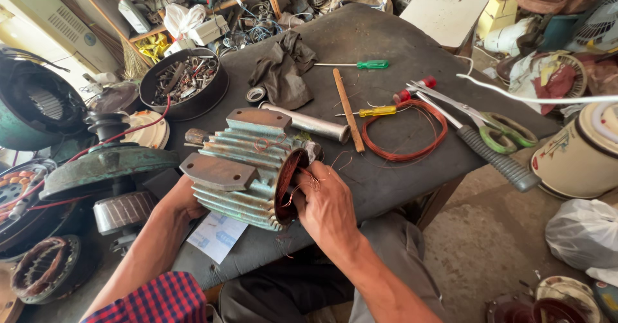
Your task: The person cuts a small piece of white tape with scissors, then inserts it into the stator slots of a disassembled motor. They continue to pack the copper windings with their fingers and use a screwdriver to press the tape and wires into place. The work is performed on a cluttered workbench with various motor parts and tools visible.
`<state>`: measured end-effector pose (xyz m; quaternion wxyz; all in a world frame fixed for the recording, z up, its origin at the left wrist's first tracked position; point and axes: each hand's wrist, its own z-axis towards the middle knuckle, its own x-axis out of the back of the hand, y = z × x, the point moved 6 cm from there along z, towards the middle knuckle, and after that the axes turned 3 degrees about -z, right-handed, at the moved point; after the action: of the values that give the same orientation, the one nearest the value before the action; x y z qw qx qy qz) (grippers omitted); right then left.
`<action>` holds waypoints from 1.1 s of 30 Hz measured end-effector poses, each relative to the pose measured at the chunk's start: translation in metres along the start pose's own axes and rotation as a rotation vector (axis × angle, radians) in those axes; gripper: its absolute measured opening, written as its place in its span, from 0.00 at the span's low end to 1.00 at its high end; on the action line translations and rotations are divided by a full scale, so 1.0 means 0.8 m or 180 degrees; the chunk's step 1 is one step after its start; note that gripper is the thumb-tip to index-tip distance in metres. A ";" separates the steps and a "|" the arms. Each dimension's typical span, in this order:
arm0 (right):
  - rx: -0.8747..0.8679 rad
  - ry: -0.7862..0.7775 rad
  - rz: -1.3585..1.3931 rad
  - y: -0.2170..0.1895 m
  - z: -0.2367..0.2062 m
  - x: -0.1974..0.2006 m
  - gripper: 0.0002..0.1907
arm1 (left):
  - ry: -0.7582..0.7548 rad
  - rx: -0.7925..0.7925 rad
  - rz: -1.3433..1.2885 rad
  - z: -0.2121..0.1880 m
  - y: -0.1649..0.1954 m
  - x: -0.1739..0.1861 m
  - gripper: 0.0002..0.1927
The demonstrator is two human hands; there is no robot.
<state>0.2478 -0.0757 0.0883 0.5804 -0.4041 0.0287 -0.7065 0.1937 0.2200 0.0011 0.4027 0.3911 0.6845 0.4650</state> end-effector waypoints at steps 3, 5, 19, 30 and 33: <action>-0.0005 0.0004 0.0006 0.000 0.000 -0.004 0.14 | 0.0004 -0.0039 0.0122 0.001 0.002 0.000 0.13; -0.0015 0.0027 0.0033 0.000 0.002 -0.007 0.12 | 0.0072 -0.0012 -0.0057 0.001 0.000 0.003 0.12; 0.0654 -0.0738 0.0105 0.021 0.031 -0.008 0.12 | 0.0635 0.0249 -0.0101 0.003 -0.014 0.021 0.10; 0.2189 -0.1074 -0.0068 0.025 0.045 0.024 0.19 | 0.1164 -0.0791 -0.0090 -0.019 0.018 0.015 0.14; 0.2277 -0.0949 -0.0032 0.029 0.046 0.021 0.14 | 0.1086 -0.1085 0.0273 -0.026 0.031 0.006 0.13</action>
<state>0.2887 -0.0814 0.1102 0.6790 -0.2745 -0.3062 -0.6081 0.1772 0.2241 0.0292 0.3214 0.2620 0.6371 0.6498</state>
